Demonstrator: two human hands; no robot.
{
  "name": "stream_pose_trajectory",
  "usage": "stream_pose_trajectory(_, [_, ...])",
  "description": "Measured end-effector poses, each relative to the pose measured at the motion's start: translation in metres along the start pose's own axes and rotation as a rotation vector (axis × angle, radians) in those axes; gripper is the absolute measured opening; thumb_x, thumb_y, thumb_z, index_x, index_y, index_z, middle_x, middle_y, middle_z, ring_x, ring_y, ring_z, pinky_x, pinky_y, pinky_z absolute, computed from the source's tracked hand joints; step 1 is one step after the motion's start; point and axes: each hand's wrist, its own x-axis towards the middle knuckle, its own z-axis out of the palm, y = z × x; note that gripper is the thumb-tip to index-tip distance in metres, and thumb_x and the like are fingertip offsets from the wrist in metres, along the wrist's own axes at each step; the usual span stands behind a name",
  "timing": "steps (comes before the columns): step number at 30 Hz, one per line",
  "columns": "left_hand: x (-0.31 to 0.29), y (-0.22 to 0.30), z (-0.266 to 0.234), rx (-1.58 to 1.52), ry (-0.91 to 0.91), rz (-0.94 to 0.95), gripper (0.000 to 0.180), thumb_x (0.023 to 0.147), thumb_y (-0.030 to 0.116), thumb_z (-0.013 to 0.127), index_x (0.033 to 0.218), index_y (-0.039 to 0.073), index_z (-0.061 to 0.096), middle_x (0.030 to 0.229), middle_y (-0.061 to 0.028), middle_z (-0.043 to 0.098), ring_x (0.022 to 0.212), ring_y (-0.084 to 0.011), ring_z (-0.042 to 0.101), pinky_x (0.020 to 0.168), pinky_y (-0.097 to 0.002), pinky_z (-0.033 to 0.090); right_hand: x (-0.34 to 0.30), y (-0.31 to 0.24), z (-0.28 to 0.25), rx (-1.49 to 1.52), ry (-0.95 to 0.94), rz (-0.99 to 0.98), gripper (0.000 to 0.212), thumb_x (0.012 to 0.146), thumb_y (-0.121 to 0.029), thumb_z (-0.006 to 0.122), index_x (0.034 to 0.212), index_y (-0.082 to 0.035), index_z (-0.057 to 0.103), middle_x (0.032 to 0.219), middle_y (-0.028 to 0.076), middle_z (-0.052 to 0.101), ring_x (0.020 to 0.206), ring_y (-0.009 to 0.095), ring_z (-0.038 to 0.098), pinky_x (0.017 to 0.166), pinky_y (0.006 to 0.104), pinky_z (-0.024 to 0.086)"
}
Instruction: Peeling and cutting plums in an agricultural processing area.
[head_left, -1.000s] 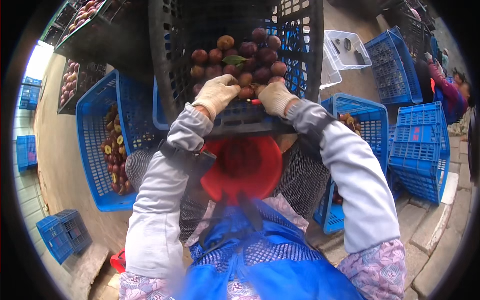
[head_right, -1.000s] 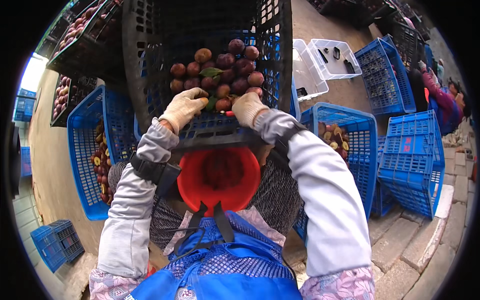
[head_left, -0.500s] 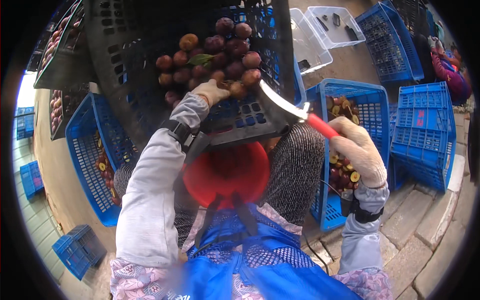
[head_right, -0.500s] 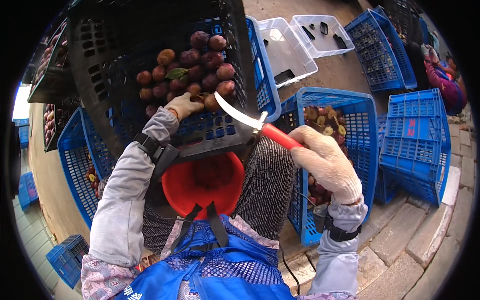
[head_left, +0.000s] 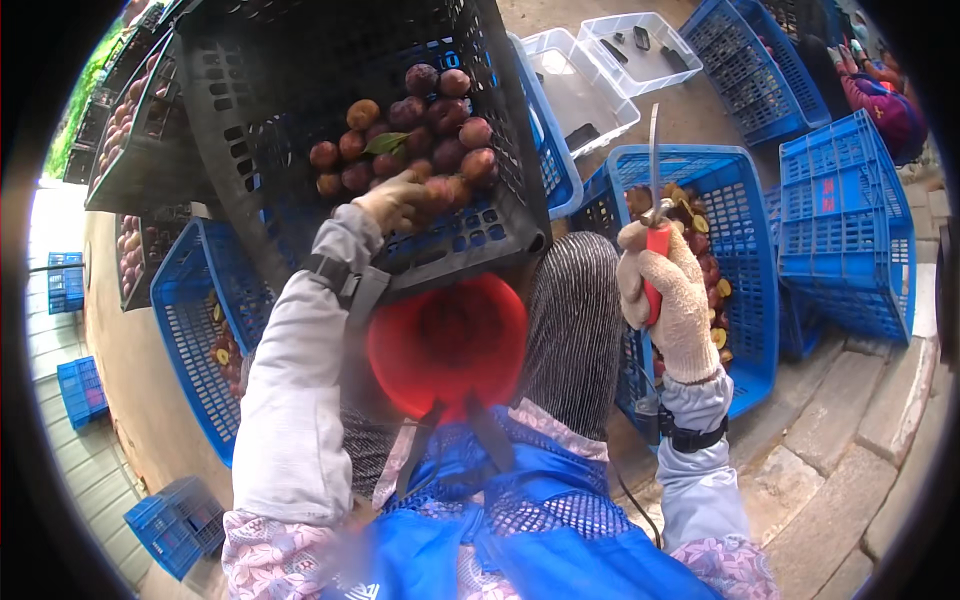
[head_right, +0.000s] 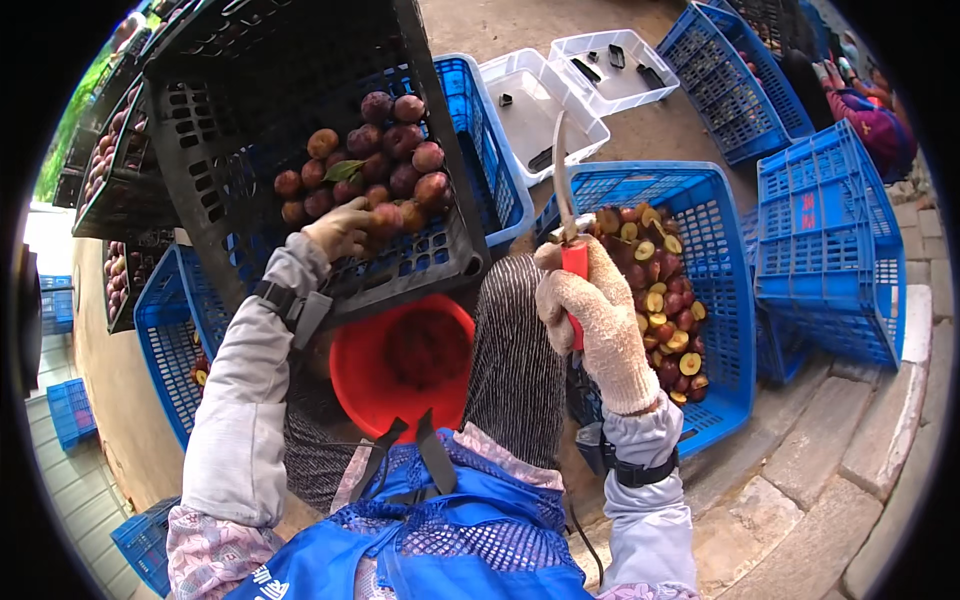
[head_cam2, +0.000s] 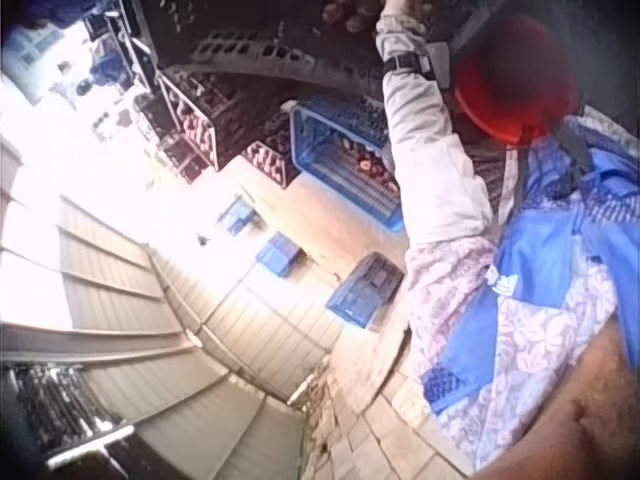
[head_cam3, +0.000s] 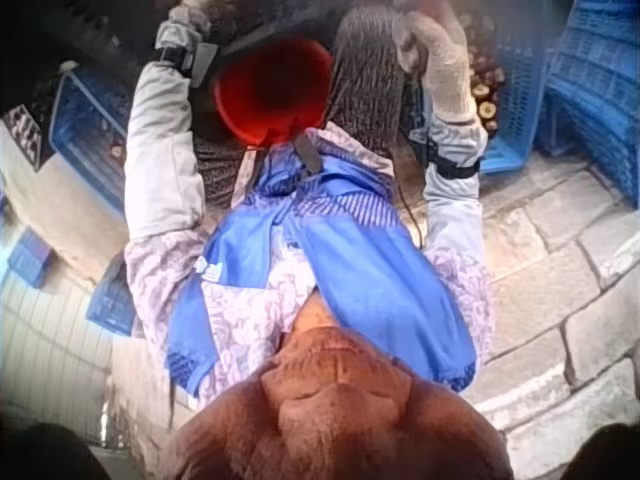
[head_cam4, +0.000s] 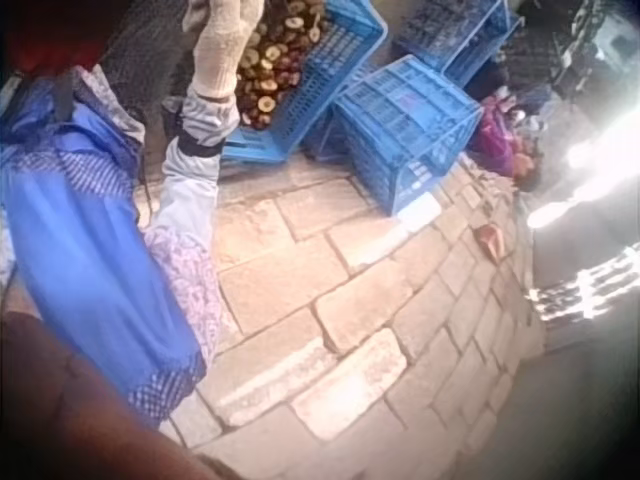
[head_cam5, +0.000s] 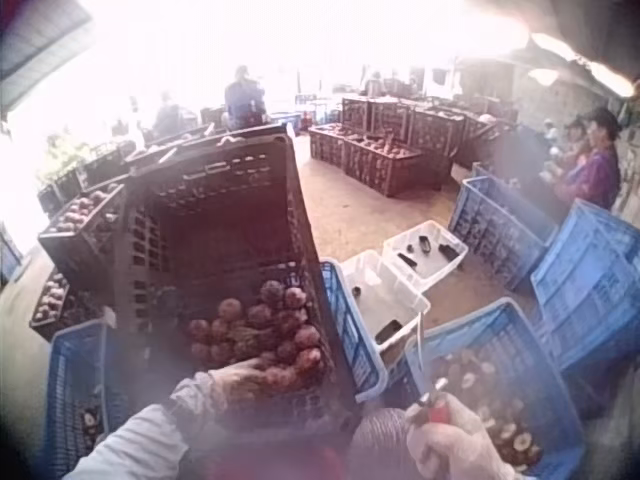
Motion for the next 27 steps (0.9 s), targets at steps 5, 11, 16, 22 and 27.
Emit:
stream_pose_trajectory(5, [-0.101,0.039,0.054,-0.358,-0.463,0.428,0.062,0.077,0.021,0.064,0.131,0.011,0.034,0.120,-0.0153,0.048,0.103,-0.0305,0.054,0.083,-0.0439,0.047,-0.003,0.014,0.013,0.080,-0.211,0.007,0.024,0.087,-0.019,0.050,0.108,-0.006,0.047,0.075,0.005,0.057,0.045,0.006,0.046,0.039,0.0182,0.036])
stream_pose_trajectory(11, [-0.168,0.010,0.102,-0.715,-0.627,0.605,0.062,0.080,0.032,0.062,0.132,0.009,0.036,0.118,-0.0196,0.049,0.093,-0.0330,0.056,0.074,-0.0383,0.046,-0.015,0.009,0.065,-0.187,-0.267,0.037,0.020,0.090,-0.019,0.050,0.107,-0.009,0.046,0.074,-0.002,0.047,0.052,0.003,0.040,0.045,0.0168,0.035])
stream_pose_trajectory(16, [-0.193,-0.031,0.111,-0.868,-0.457,0.591,0.052,0.083,0.038,0.059,0.122,0.007,0.044,0.106,-0.0188,0.056,0.077,-0.0288,0.057,0.063,-0.0351,0.045,-0.039,0.024,0.081,-0.187,-0.283,0.034,0.018,0.094,-0.021,0.046,0.106,-0.009,0.047,0.075,-0.002,0.048,0.054,0.002,0.039,0.046,0.0159,0.034])
stream_pose_trajectory(22, [-0.216,-0.044,0.132,-0.818,-0.291,0.678,0.054,0.084,0.038,0.058,0.123,0.005,0.042,0.106,-0.0153,0.055,0.077,-0.0272,0.056,0.063,-0.0352,0.044,-0.060,0.038,0.104,-0.079,-0.298,0.068,0.017,0.095,-0.022,0.044,0.100,-0.009,0.053,0.065,-0.002,0.051,0.048,0.003,0.042,0.041,0.0181,0.033])
stream_pose_trajectory(27, [-0.221,-0.054,0.141,-0.714,-0.203,0.715,0.051,0.086,0.036,0.054,0.124,0.004,0.041,0.103,-0.0123,0.056,0.080,-0.0222,0.056,0.065,-0.0323,0.043,-0.063,0.058,0.114,-0.337,-0.263,-0.168,0.015,0.094,-0.018,0.047,0.092,-0.004,0.052,0.063,0.003,0.052,0.053,0.010,0.049,0.047,0.0267,0.038])
